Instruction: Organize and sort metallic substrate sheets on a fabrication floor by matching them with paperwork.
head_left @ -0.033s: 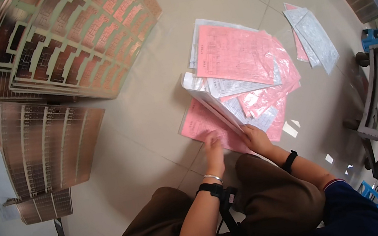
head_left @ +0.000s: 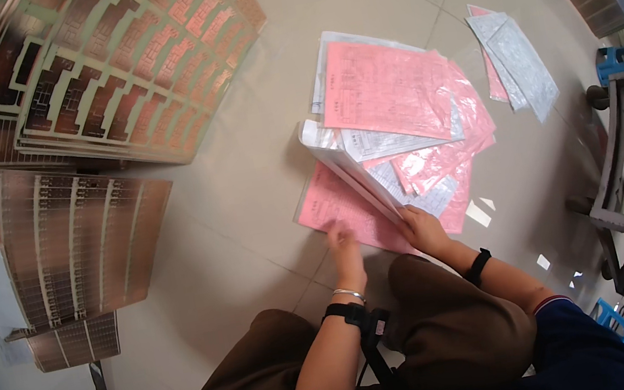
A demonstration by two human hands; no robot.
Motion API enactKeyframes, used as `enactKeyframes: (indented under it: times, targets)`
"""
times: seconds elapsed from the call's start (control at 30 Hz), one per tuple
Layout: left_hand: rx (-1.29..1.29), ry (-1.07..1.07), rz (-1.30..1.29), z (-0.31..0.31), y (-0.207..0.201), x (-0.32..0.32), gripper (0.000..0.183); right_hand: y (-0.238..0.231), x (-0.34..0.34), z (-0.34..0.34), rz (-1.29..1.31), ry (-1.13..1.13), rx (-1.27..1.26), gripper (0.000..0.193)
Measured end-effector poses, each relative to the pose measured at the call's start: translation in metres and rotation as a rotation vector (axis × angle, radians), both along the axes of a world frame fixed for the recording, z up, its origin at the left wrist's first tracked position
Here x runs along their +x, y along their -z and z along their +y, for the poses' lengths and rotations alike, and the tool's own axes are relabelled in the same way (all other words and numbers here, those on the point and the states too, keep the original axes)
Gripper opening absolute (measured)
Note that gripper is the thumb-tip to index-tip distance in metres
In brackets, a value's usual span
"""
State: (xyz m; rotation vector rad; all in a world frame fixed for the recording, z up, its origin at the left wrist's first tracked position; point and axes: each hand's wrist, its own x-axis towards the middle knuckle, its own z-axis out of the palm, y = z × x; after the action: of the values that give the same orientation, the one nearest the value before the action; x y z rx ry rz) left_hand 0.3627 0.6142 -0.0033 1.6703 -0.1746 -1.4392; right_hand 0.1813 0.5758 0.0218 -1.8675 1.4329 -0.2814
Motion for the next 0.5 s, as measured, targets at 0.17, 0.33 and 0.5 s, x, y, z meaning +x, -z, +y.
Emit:
enactKeyframes:
  times: [0.17, 0.33, 0.5]
  targets:
    - [0.171, -0.200, 0.040, 0.005, 0.006, 0.016, 0.035, 0.002, -0.007, 0.001, -0.001, 0.051, 0.046, 0.019]
    - [0.149, -0.231, 0.067, 0.000, -0.001, 0.006, 0.035, -0.002, -0.007, 0.000, -0.017, 0.062, 0.046, 0.020]
    - [0.067, -0.097, -0.164, 0.002, -0.001, 0.000, 0.030, -0.002, -0.005, -0.001, -0.003, 0.041, 0.074, 0.021]
